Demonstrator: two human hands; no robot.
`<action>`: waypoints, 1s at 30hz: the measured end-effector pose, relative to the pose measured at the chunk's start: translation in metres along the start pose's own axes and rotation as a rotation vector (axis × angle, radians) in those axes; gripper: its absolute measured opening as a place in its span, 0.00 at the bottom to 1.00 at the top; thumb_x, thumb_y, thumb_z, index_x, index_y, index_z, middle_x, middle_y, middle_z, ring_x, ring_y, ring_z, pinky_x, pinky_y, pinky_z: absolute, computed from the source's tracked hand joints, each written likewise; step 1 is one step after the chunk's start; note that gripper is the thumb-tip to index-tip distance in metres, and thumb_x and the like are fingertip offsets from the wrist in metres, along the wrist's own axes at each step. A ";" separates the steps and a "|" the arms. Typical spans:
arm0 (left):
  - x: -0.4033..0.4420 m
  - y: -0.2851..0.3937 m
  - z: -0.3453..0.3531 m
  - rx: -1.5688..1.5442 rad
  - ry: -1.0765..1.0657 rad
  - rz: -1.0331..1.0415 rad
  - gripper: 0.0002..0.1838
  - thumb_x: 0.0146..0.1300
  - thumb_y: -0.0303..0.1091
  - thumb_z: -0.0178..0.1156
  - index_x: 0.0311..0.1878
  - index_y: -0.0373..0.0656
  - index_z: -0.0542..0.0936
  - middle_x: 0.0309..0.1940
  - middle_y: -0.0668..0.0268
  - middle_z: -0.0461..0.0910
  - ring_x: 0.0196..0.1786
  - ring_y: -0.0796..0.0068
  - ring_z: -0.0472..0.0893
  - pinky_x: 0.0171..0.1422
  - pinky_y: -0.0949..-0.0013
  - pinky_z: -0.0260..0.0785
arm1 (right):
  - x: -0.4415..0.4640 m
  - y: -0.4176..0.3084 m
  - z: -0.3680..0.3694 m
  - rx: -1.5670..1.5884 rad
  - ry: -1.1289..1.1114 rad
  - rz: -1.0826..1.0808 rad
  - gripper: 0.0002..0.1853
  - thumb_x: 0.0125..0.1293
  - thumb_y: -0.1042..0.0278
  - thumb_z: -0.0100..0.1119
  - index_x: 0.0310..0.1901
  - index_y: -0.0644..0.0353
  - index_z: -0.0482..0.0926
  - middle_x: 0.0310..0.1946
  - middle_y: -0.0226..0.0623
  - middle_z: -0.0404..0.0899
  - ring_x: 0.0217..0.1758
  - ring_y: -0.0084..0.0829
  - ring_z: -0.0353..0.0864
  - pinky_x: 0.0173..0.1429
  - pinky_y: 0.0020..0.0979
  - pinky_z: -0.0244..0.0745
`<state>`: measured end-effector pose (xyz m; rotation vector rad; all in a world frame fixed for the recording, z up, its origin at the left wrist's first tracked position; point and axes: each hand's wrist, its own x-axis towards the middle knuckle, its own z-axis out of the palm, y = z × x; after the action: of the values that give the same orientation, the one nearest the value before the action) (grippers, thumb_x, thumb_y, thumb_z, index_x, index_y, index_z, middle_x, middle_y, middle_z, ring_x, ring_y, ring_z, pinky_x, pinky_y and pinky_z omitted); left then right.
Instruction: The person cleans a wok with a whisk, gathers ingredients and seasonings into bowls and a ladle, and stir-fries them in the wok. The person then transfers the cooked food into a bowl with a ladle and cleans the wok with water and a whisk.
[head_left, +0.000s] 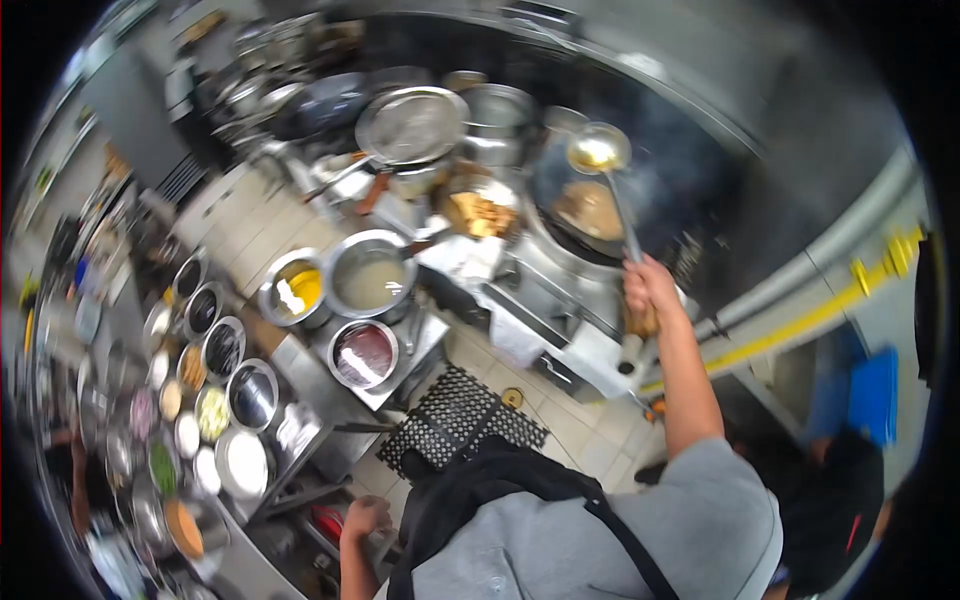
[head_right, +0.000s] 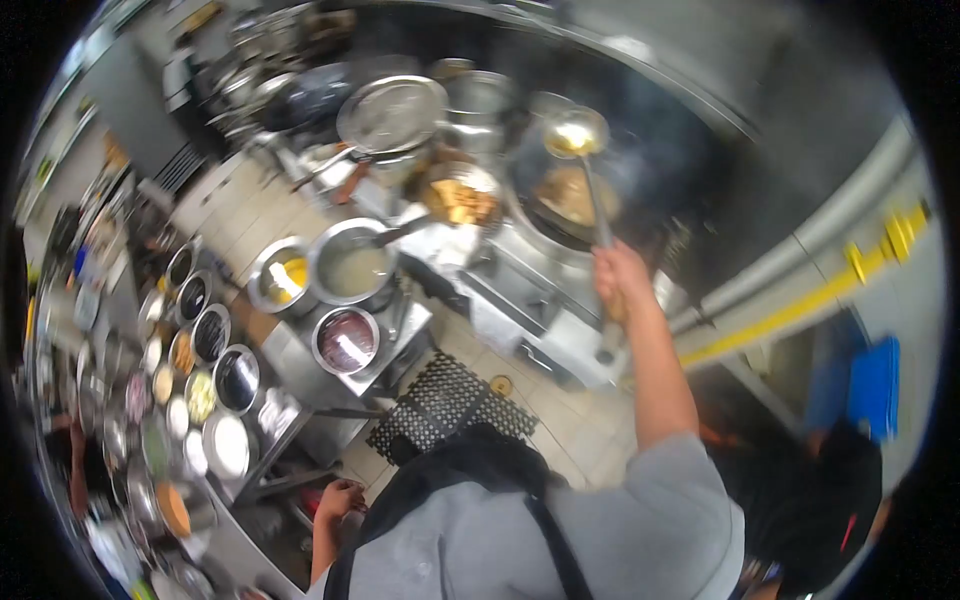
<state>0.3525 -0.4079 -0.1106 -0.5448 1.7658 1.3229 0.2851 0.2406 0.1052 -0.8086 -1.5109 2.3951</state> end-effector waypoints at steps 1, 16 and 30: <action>0.021 -0.040 -0.008 -0.070 0.056 0.001 0.12 0.59 0.32 0.62 0.42 0.33 0.78 0.26 0.60 0.80 0.20 0.69 0.80 0.25 0.72 0.72 | -0.014 0.004 0.017 0.100 -0.051 0.036 0.17 0.69 0.72 0.48 0.58 0.54 0.69 0.15 0.22 0.59 0.10 0.15 0.56 0.09 0.22 0.52; 0.058 -0.217 -0.044 -0.425 0.185 -0.281 0.12 0.62 0.32 0.55 0.46 0.36 0.78 0.35 0.54 0.82 0.33 0.61 0.84 0.35 0.61 0.76 | -0.088 0.160 0.383 -0.284 -0.833 0.556 0.24 0.64 0.78 0.53 0.62 0.55 0.67 0.18 0.24 0.63 0.10 0.16 0.60 0.12 0.23 0.59; 0.062 -0.194 -0.127 -0.441 0.009 -0.424 0.15 0.61 0.36 0.57 0.50 0.40 0.78 0.38 0.63 0.81 0.37 0.67 0.82 0.36 0.64 0.70 | -0.126 0.214 0.469 -0.891 -0.863 0.341 0.34 0.60 0.83 0.53 0.70 0.55 0.61 0.15 0.25 0.64 0.11 0.18 0.63 0.13 0.24 0.60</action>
<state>0.4182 -0.5853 -0.2592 -1.1028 1.2640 1.3964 0.1615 -0.2752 0.1147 -0.0636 -3.1066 2.3532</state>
